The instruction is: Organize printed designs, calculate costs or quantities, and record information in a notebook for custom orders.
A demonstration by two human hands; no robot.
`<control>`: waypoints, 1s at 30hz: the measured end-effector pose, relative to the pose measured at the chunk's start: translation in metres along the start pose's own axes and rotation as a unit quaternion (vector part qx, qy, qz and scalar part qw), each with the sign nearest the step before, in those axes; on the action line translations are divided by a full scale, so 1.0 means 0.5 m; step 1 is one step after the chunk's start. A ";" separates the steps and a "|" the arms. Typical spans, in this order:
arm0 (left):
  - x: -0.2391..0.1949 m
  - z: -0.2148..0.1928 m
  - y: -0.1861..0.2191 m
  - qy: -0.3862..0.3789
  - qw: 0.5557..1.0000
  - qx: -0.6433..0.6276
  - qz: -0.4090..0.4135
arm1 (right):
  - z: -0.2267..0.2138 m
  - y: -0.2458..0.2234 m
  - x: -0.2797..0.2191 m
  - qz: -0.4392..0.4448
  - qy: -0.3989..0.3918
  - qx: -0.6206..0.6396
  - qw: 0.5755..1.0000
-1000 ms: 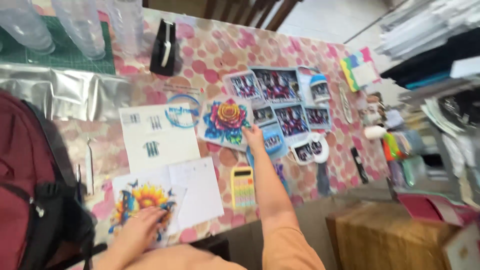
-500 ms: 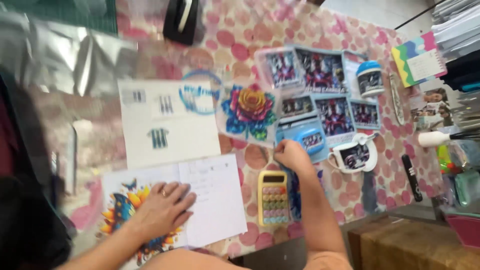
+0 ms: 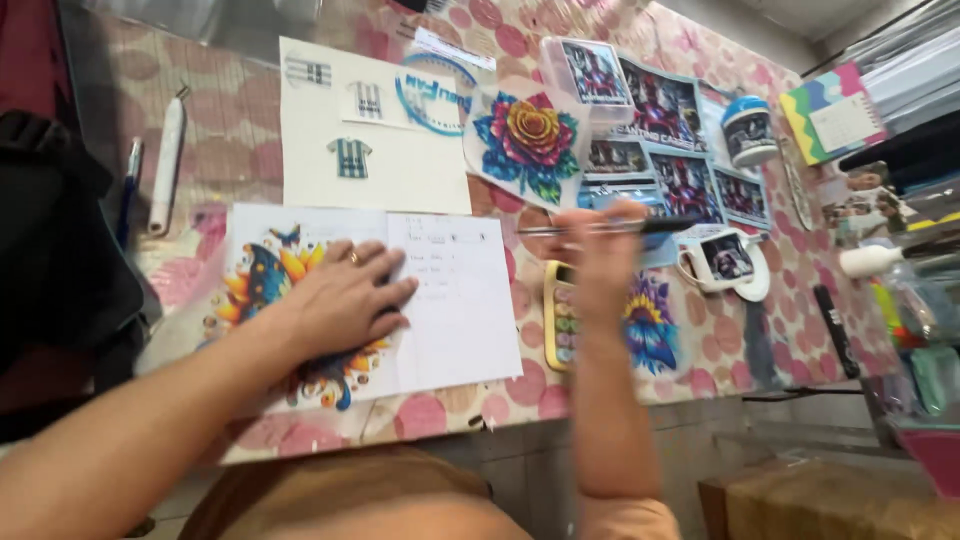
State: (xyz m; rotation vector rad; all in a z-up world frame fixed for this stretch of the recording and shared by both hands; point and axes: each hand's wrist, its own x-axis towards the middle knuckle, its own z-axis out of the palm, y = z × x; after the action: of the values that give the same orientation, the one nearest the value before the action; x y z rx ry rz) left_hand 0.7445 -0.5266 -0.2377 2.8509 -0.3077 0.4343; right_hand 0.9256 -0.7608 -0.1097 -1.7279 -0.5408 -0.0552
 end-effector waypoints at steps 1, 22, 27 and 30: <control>0.004 -0.010 -0.013 0.009 1.000 0.011 -0.014 | 0.058 -0.002 -0.007 -0.012 0.003 0.080 0.997; 0.007 -0.014 -0.016 -0.054 0.998 -0.027 -0.026 | 0.266 0.186 0.004 -0.027 -0.117 -0.097 0.988; 0.005 -0.008 -0.013 -0.059 0.997 -0.031 -0.032 | 0.272 0.181 -0.001 -0.040 -0.129 -0.106 0.985; 0.005 -0.009 -0.013 -0.059 0.997 -0.033 -0.035 | 0.274 0.181 -0.002 -0.045 -0.128 -0.099 0.986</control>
State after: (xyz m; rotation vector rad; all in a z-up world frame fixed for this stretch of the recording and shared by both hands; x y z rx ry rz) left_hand 0.7471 -0.5196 -0.2339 2.8184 -0.2385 0.2395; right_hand 0.9245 -0.6441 -0.2256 -1.9159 -0.8259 0.0523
